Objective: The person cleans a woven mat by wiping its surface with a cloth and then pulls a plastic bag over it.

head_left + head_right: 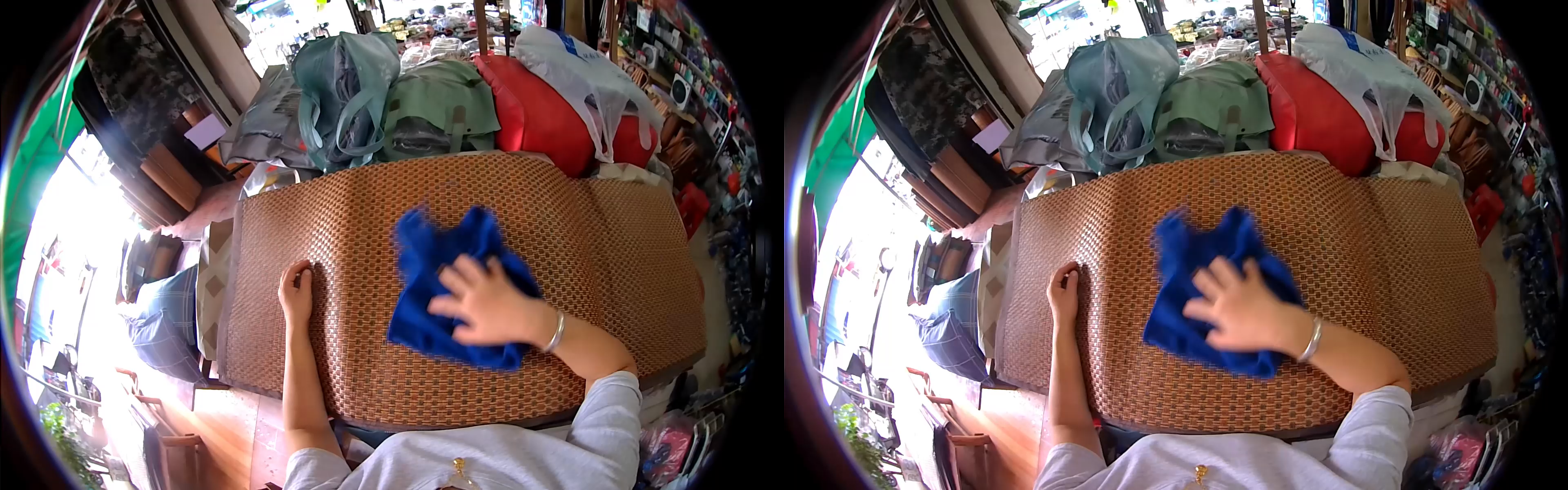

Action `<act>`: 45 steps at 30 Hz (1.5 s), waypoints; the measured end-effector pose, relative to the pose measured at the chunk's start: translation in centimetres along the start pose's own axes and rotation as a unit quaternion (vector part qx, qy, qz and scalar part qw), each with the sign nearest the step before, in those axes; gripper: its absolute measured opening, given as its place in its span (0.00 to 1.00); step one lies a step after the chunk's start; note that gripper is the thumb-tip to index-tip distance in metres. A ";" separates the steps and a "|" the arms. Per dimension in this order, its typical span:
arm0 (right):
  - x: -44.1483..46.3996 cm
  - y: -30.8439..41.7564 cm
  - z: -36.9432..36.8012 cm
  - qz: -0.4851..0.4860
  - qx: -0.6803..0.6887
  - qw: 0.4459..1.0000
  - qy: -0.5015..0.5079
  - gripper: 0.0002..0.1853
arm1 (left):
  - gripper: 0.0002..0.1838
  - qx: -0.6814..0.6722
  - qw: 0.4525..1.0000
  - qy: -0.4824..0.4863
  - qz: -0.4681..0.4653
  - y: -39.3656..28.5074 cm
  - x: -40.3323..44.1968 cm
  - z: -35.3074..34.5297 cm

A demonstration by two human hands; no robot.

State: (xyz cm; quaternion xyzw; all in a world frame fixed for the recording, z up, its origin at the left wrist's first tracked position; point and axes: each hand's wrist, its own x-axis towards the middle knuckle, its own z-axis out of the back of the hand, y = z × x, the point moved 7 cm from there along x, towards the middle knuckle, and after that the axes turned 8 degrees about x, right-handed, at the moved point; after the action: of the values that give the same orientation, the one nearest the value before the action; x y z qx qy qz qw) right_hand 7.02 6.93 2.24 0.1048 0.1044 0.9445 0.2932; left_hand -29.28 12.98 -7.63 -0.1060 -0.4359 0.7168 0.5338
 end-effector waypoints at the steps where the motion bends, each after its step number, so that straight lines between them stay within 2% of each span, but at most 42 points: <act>1: 0.0 2.4 -1.4 0.069 0.018 0.997 0.026 0.26 | 0.12 0.003 1.000 -0.001 0.001 0.6 0.2 -0.1; 3: -0.1 5.0 -2.7 0.172 0.082 0.979 0.079 0.30 | 0.12 0.007 1.000 -0.008 -0.022 0.8 0.3 -0.1; 6: 1.2 2.3 -2.4 0.161 0.112 0.977 0.080 0.28 | 0.12 -0.001 1.000 -0.005 -0.016 0.4 0.2 0.0; 7: 2.0 -0.1 -1.7 0.119 0.134 0.981 0.071 0.27 | 0.12 -0.009 1.000 -0.004 -0.009 0.3 0.1 0.0; 8: 2.3 -2.9 -0.8 0.052 0.112 0.992 0.018 0.26 | 0.12 -0.009 1.000 -0.004 -0.008 0.1 0.0 0.0; 10: 1.7 -9.4 0.4 -0.084 0.012 0.992 -0.094 0.26 | 0.12 0.004 1.000 0.004 -0.010 -0.3 0.0 0.2; 12: -0.3 -14.6 2.1 -0.228 -0.043 0.961 -0.152 0.27 | 0.12 0.011 1.000 -0.002 -0.014 -0.3 0.0 0.2; 15: -3.6 -17.6 2.9 -0.343 -0.086 0.913 -0.201 0.27 | 0.12 0.015 1.000 -0.008 -0.013 -0.2 0.0 0.3; 17: -3.6 -15.1 3.3 -0.330 -0.107 0.925 -0.158 0.26 | 0.12 0.009 1.000 0.000 -0.011 -0.8 -0.2 0.3; 18: -3.1 -12.5 3.3 -0.281 -0.134 0.940 -0.141 0.24 | 0.12 0.012 1.000 -0.004 -0.010 -0.6 -0.1 0.3; 21: -0.9 -3.4 1.3 -0.068 -0.077 0.992 -0.074 0.22 | 0.12 0.012 1.000 -0.013 -0.006 -1.1 -0.2 0.3; 22: -0.3 -0.4 0.5 -0.006 -0.032 0.999 -0.021 0.23 | 0.12 0.017 0.999 -0.014 -0.023 -1.0 -0.1 0.4; 23: -0.1 1.8 -0.7 0.079 0.004 0.997 -0.013 0.25 | 0.12 0.021 0.999 -0.012 -0.024 -1.1 -0.1 0.4; 25: 0.1 4.1 -2.7 0.161 0.083 0.981 0.065 0.27 | 0.12 0.022 0.999 -0.014 -0.019 -1.1 -0.2 0.4; 27: 0.6 3.5 -3.0 0.165 0.098 0.979 0.065 0.28 | 0.12 0.016 1.000 -0.010 -0.022 -0.8 0.0 0.4; 29: 1.5 0.5 -2.3 0.119 0.090 0.988 0.041 0.27 | 0.12 0.006 1.000 -0.005 -0.022 -0.6 -0.1 0.1; 32: 1.3 -7.2 0.4 -0.067 0.012 0.994 -0.081 0.25 | 0.12 0.005 1.000 -0.013 -0.021 -0.8 -0.1 0.3; 35: -1.6 -14.1 2.5 -0.242 -0.058 0.950 -0.186 0.25 | 0.12 0.023 1.000 0.001 -0.013 -0.6 0.0 0.3; 37: -3.3 -15.4 3.2 -0.301 -0.116 0.919 -0.228 0.26 | 0.12 0.046 0.999 -0.004 -0.027 -1.0 0.0 0.2; 40: -3.5 -12.6 3.2 -0.271 -0.162 0.925 -0.211 0.22 | 0.13 0.106 0.991 0.004 -0.082 -2.9 -0.4 -0.1; 43: -2.0 -6.9 1.9 -0.151 -0.111 0.973 -0.135 0.21 | 0.17 0.047 0.996 0.035 -0.061 -4.1 -0.3 -0.9; 44: -1.7 -4.4 1.6 -0.088 -0.096 0.983 -0.132 0.21 | 0.21 0.050 0.992 0.070 -0.096 -5.3 -0.6 -1.5; 45: -1.2 -2.4 1.2 -0.070 -0.072 0.993 -0.058 0.23 | 0.23 0.074 0.986 0.113 -0.099 -8.7 -1.7 -1.6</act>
State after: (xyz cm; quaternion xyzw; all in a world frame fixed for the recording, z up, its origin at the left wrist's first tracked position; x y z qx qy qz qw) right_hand 9.64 8.35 2.60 0.1300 0.0259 0.9191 0.3710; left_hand -21.77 12.79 -2.67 -0.1026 -0.3271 0.6741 0.6543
